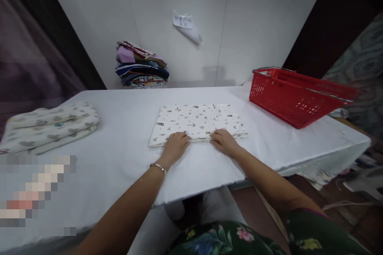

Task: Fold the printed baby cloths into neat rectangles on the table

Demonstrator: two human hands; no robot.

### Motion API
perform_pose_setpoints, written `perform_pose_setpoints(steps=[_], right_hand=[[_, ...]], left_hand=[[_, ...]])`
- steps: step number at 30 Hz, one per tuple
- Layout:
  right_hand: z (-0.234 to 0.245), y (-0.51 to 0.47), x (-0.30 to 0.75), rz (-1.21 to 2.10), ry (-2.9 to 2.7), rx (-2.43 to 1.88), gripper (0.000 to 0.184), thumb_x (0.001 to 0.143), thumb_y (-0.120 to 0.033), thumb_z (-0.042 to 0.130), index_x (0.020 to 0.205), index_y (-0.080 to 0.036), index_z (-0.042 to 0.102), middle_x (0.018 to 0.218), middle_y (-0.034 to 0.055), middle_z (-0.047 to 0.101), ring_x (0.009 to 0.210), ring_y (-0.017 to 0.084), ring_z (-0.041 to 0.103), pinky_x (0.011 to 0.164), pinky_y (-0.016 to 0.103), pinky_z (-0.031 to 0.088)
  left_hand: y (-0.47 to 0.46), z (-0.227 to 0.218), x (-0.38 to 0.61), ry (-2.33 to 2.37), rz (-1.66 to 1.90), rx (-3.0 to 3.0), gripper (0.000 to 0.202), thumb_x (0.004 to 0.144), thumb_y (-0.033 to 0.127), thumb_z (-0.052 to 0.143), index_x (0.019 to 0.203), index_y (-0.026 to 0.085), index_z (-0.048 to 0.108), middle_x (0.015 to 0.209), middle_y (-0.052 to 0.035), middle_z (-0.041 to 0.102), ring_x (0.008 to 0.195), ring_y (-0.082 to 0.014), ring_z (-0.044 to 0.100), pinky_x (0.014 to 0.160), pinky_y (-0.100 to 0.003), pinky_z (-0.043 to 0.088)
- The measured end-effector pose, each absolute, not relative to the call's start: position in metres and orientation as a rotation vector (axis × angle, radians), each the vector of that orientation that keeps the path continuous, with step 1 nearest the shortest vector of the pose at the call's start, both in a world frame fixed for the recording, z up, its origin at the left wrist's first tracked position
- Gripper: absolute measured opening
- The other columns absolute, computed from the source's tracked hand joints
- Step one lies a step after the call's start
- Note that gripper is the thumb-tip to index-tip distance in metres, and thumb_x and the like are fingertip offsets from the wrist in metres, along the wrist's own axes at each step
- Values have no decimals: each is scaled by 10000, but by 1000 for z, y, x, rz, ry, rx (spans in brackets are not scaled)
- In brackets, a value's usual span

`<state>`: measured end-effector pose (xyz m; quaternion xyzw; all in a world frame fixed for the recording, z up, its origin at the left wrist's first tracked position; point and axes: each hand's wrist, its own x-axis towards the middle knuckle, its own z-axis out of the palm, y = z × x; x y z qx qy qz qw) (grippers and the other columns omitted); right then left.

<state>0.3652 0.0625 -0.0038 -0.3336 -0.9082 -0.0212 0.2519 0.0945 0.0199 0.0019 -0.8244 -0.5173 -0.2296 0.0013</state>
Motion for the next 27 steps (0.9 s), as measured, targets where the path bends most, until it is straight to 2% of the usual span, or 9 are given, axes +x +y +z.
perform_pose_setpoints(steps=[3, 11, 20, 27], right_hand=[[1, 61, 389, -45, -2390, -971, 258, 880, -245, 508, 1110, -196, 614, 1070, 108, 637, 992, 231, 554, 866, 387, 423], [-3, 62, 464, -159, -2299, -1164, 264, 822, -184, 503, 1034, -183, 662, 1040, 110, 654, 963, 240, 584, 859, 403, 454], [-12, 68, 464, -248, -2379, -1160, 266, 905, -224, 444, 1077, -186, 643, 1057, 121, 654, 990, 249, 579, 862, 423, 442], [-14, 66, 468, -301, -2340, -1157, 255, 923, -216, 422, 1020, -160, 652, 994, 124, 668, 928, 242, 594, 853, 413, 446]], left_hand=[[23, -2, 93, -1647, -807, -2585, 221, 886, 251, 472, 994, 246, 664, 1033, -70, 638, 981, -239, 549, 859, -415, 429], [23, -3, 90, -1665, -839, -2594, 227, 881, 259, 468, 1002, 251, 660, 1038, -62, 637, 965, -233, 546, 849, -408, 437], [23, -4, 90, -1651, -819, -2569, 212, 868, 245, 497, 1022, 228, 642, 1054, -76, 624, 988, -246, 532, 859, -410, 436], [23, -2, 91, -1673, -810, -2559, 218, 892, 250, 456, 977, 226, 656, 1004, -68, 622, 947, -234, 524, 836, -395, 441]])
